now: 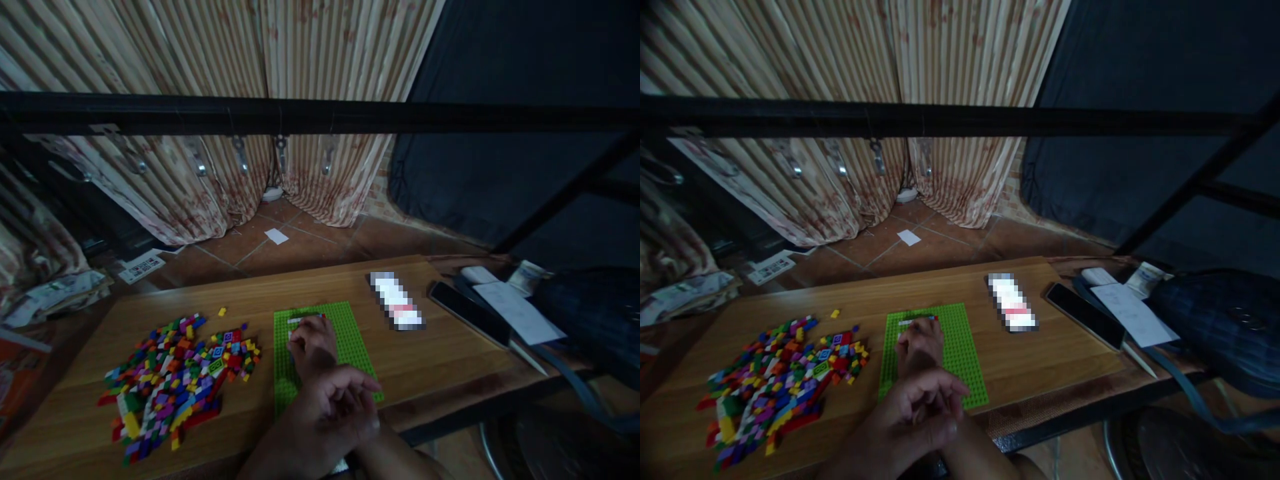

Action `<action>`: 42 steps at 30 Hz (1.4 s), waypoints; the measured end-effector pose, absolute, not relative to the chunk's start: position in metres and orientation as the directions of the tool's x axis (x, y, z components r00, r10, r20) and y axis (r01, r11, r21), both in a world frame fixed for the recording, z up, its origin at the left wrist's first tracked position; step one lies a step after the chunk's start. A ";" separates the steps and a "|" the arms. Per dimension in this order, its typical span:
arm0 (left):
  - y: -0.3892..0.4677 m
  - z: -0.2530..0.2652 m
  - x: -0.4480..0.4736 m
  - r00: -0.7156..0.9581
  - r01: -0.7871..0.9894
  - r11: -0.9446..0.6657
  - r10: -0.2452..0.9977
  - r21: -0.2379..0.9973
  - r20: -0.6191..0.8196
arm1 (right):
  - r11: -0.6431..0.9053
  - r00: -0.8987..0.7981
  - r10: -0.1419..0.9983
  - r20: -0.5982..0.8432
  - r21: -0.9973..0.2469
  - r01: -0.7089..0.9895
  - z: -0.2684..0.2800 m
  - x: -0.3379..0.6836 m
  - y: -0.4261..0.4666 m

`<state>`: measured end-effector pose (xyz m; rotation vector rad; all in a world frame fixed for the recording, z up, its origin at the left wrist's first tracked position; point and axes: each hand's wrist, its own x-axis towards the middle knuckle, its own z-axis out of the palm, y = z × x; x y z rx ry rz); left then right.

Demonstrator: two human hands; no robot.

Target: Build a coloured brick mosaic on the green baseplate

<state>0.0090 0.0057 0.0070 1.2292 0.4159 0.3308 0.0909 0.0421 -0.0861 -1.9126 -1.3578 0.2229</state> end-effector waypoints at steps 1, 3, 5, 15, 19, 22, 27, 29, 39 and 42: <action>0.006 0.006 0.009 0.877 -0.021 0.293 0.464 0.956 -0.122 | -0.140 0.415 0.867 0.277 -0.663 0.736 -0.086 0.091 0.043; 0.007 0.004 0.007 0.875 -0.007 0.268 0.468 0.963 -0.124 | -0.130 0.395 0.877 0.275 -0.656 0.744 -0.085 0.092 0.043; 0.008 0.002 0.006 0.872 0.016 0.241 0.472 0.970 -0.132 | -0.122 0.375 0.889 0.263 -0.653 0.747 -0.083 0.092 0.043; 0.014 0.002 0.005 0.866 0.156 0.201 0.443 0.967 -0.232 | -0.160 0.365 0.912 0.189 -0.653 0.740 -0.081 0.093 0.045; 0.017 0.004 0.004 0.868 0.171 0.209 0.430 0.963 -0.247 | -0.151 0.346 0.922 0.171 -0.665 0.731 -0.079 0.091 0.049; 0.018 0.007 0.004 0.854 0.186 0.224 0.445 0.957 -0.270 | -0.149 0.330 0.929 0.167 -0.648 0.747 -0.080 0.090 0.051; 0.020 0.014 0.000 0.823 0.252 0.255 0.451 0.934 -0.345 | -0.141 0.302 0.939 0.163 -0.619 0.772 -0.083 0.089 0.054; 0.021 0.013 -0.002 0.817 0.269 0.253 0.451 0.929 -0.360 | -0.136 0.286 0.946 0.153 -0.614 0.778 -0.083 0.090 0.054; 0.046 -0.002 -0.014 0.755 0.298 0.200 0.549 0.934 -0.358 | -0.141 0.246 0.964 0.096 -0.601 0.787 -0.083 0.090 0.056; 0.054 -0.005 -0.024 0.720 0.324 0.236 0.567 0.916 -0.401 | -0.131 0.228 0.970 0.081 -0.615 0.778 -0.077 0.092 0.052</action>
